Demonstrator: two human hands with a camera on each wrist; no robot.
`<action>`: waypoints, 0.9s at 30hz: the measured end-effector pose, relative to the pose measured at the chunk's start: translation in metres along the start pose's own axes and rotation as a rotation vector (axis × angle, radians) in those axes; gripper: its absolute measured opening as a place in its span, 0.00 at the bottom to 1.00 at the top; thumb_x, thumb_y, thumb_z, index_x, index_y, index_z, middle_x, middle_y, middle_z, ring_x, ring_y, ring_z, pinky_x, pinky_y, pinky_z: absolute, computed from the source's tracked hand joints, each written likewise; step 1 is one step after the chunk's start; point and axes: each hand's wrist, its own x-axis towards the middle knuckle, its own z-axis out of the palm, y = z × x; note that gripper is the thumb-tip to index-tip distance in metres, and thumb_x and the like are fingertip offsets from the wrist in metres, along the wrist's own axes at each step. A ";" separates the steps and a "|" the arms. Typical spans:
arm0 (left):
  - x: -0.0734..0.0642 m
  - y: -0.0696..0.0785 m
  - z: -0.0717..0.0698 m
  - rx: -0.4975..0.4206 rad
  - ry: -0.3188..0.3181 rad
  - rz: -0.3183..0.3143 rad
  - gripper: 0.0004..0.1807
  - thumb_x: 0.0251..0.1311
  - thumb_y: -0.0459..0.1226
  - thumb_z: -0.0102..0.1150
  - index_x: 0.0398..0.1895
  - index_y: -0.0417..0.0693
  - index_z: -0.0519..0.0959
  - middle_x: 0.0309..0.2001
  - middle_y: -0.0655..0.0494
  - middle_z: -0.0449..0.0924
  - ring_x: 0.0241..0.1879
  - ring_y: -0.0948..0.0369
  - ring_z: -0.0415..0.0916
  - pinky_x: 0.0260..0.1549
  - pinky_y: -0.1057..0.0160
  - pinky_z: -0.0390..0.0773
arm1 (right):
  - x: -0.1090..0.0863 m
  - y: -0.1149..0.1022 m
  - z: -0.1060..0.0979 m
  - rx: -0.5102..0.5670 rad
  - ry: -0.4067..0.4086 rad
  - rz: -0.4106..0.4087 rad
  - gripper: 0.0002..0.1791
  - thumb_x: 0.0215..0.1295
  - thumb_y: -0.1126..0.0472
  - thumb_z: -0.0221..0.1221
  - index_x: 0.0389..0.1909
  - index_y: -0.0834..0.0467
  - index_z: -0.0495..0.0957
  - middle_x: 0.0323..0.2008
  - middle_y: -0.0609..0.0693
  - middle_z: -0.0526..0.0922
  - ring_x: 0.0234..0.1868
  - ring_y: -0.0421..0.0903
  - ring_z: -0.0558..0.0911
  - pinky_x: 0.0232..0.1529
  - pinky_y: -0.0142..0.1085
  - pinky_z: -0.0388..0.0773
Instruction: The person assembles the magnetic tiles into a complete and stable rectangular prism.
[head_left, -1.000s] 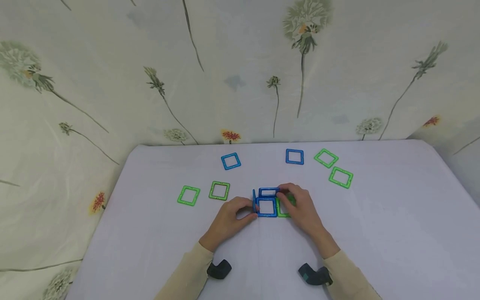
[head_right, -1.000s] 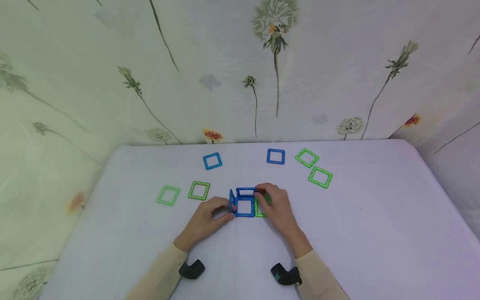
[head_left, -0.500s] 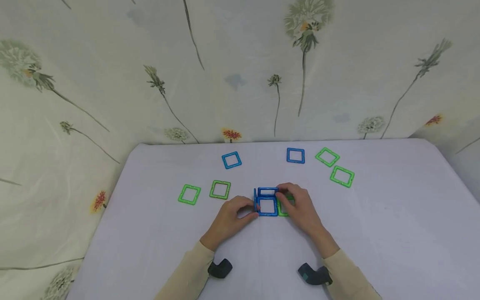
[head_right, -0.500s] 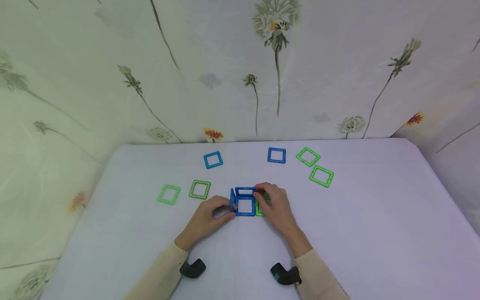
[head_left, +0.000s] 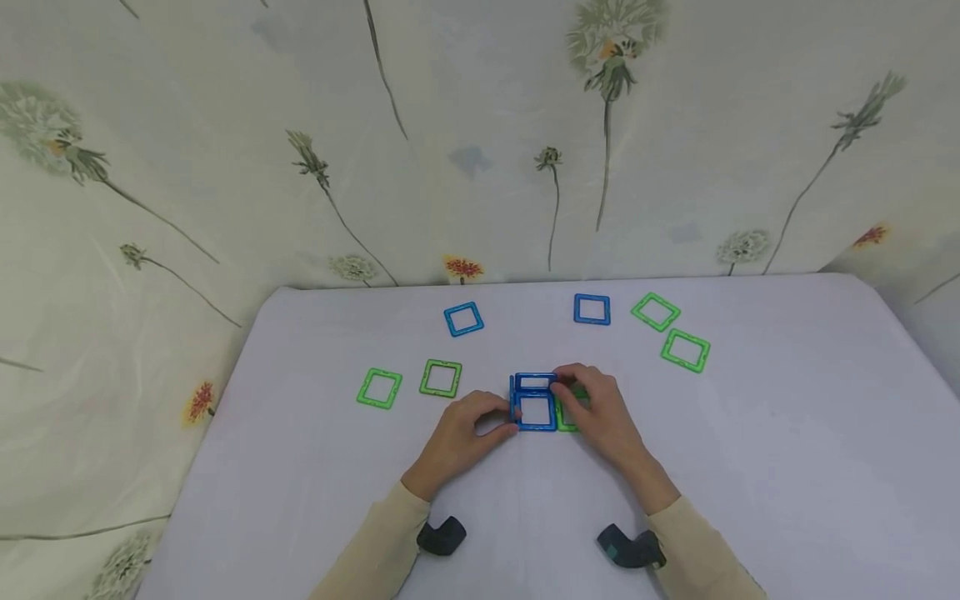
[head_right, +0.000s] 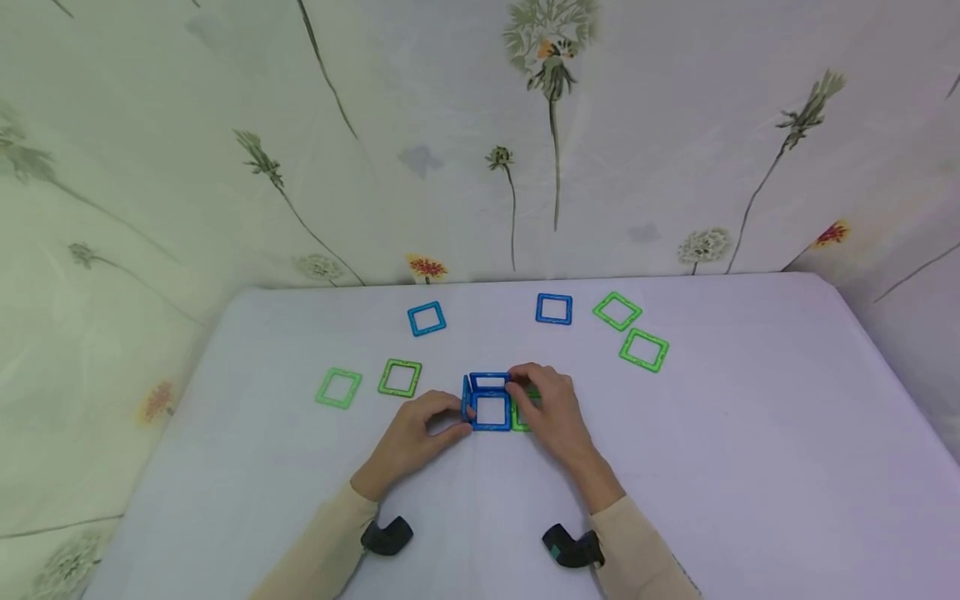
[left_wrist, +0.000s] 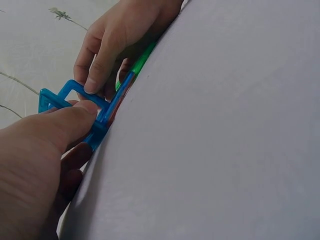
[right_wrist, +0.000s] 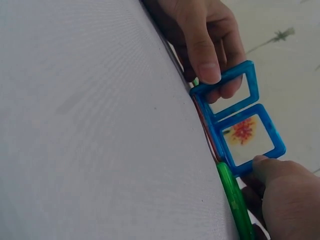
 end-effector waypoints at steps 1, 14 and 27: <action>0.000 0.000 0.000 0.003 0.004 0.001 0.12 0.55 0.40 0.66 0.43 0.54 0.81 0.42 0.63 0.83 0.47 0.69 0.77 0.49 0.71 0.76 | 0.000 0.000 0.000 0.000 -0.002 -0.003 0.12 0.67 0.55 0.57 0.49 0.53 0.76 0.43 0.45 0.82 0.47 0.41 0.76 0.53 0.44 0.72; 0.000 0.000 -0.002 -0.010 -0.010 -0.004 0.12 0.56 0.41 0.65 0.44 0.53 0.80 0.43 0.63 0.83 0.47 0.69 0.77 0.49 0.72 0.76 | 0.001 -0.001 0.000 0.002 -0.012 -0.004 0.12 0.67 0.55 0.56 0.49 0.53 0.76 0.43 0.46 0.82 0.47 0.43 0.76 0.54 0.44 0.70; 0.000 0.001 -0.002 -0.011 -0.019 -0.009 0.12 0.56 0.41 0.65 0.44 0.54 0.80 0.43 0.63 0.83 0.46 0.69 0.77 0.49 0.71 0.76 | 0.001 0.001 -0.001 0.006 -0.014 -0.019 0.13 0.67 0.55 0.57 0.50 0.52 0.76 0.43 0.44 0.82 0.46 0.40 0.77 0.53 0.34 0.71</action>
